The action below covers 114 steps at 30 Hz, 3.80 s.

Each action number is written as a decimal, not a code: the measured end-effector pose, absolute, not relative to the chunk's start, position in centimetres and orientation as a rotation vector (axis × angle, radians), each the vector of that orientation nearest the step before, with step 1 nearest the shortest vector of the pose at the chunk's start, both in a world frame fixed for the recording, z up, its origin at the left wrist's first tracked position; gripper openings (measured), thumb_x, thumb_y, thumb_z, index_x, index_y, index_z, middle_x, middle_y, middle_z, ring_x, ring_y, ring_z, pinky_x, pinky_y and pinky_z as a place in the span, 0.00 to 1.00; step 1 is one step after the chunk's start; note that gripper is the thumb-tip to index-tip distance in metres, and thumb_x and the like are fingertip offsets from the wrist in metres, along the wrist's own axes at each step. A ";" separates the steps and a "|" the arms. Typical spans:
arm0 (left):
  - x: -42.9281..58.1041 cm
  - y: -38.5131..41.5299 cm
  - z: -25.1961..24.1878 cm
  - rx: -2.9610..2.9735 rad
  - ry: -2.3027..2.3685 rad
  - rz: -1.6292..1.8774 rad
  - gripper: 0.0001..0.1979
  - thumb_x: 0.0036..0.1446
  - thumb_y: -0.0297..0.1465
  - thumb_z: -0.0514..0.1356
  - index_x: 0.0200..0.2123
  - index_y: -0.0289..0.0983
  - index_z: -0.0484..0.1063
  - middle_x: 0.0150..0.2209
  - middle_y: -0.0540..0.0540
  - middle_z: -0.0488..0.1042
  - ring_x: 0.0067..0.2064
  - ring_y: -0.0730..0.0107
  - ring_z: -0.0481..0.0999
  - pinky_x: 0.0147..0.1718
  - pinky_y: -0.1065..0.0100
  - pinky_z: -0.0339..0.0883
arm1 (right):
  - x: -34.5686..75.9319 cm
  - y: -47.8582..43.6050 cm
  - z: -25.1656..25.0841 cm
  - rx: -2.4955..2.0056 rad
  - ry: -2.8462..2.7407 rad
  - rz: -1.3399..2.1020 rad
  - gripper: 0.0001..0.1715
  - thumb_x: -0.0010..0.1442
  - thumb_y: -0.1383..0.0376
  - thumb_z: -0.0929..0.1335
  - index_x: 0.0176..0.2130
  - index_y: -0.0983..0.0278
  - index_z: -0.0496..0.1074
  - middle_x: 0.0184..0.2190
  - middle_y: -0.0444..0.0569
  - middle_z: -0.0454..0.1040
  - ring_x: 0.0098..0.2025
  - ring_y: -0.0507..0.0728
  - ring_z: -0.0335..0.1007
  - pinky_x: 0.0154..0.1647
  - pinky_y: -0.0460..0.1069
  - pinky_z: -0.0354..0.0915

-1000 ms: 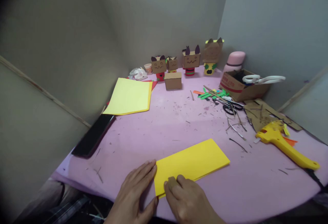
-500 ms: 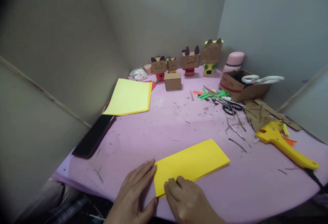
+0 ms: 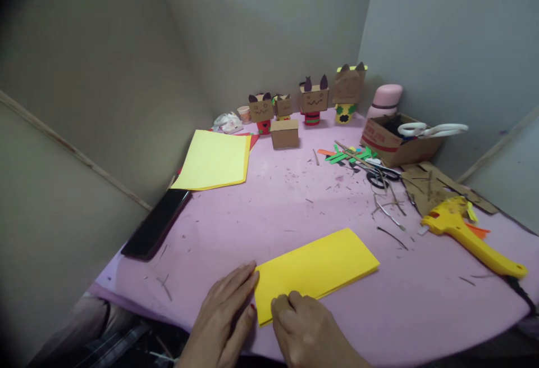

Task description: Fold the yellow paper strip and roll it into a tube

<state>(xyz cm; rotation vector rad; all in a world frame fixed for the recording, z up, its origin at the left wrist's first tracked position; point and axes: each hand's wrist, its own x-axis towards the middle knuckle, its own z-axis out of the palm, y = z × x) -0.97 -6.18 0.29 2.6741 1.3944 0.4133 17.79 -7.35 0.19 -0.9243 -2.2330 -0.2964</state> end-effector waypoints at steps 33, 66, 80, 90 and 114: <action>-0.7 -6.2 0.0 2.742 1.360 0.400 0.30 0.45 0.28 0.55 0.55 0.32 0.60 0.57 0.35 0.62 0.57 0.52 0.63 0.47 0.45 0.66 | 18.1 -7.2 -0.1 -0.883 -2.228 -0.241 0.27 0.63 0.76 0.51 0.26 0.69 0.71 0.20 0.50 0.71 0.21 0.54 0.65 0.22 0.47 0.64; 0.5 -6.2 -0.7 2.796 1.601 0.534 0.16 0.56 0.32 0.53 0.49 0.39 0.67 0.53 0.42 0.69 0.52 0.58 0.69 0.41 0.51 0.70 | 18.3 -7.6 -0.6 -0.914 -2.247 -0.202 0.26 0.64 0.74 0.50 0.31 0.70 0.72 0.21 0.50 0.72 0.22 0.56 0.63 0.21 0.50 0.59; 1.3 -5.9 -1.1 3.089 1.422 0.396 0.20 0.59 0.27 0.47 0.54 0.33 0.61 0.57 0.42 0.63 0.55 0.59 0.66 0.43 0.53 0.70 | 18.8 -8.2 -2.7 -0.963 -2.153 -0.348 0.22 0.66 0.62 0.54 0.36 0.64 0.73 0.34 0.47 0.78 0.35 0.56 0.69 0.38 0.50 0.60; 1.9 -5.4 -2.1 3.073 1.250 0.321 0.21 0.60 0.34 0.47 0.57 0.38 0.57 0.58 0.50 0.62 0.57 0.68 0.62 0.48 0.64 0.65 | 18.4 -7.4 -3.3 -0.892 -2.086 -0.344 0.20 0.64 0.62 0.58 0.29 0.65 0.72 0.30 0.49 0.77 0.33 0.56 0.67 0.34 0.50 0.61; 3.9 -2.7 -2.3 3.113 1.181 0.408 0.34 0.60 0.30 0.44 0.61 0.38 0.22 0.56 0.40 0.64 0.54 0.62 0.68 0.43 0.59 0.69 | 18.4 -6.2 -4.8 -0.947 -2.281 -0.248 0.18 0.61 0.64 0.64 0.20 0.61 0.63 0.17 0.40 0.67 0.27 0.52 0.62 0.23 0.47 0.56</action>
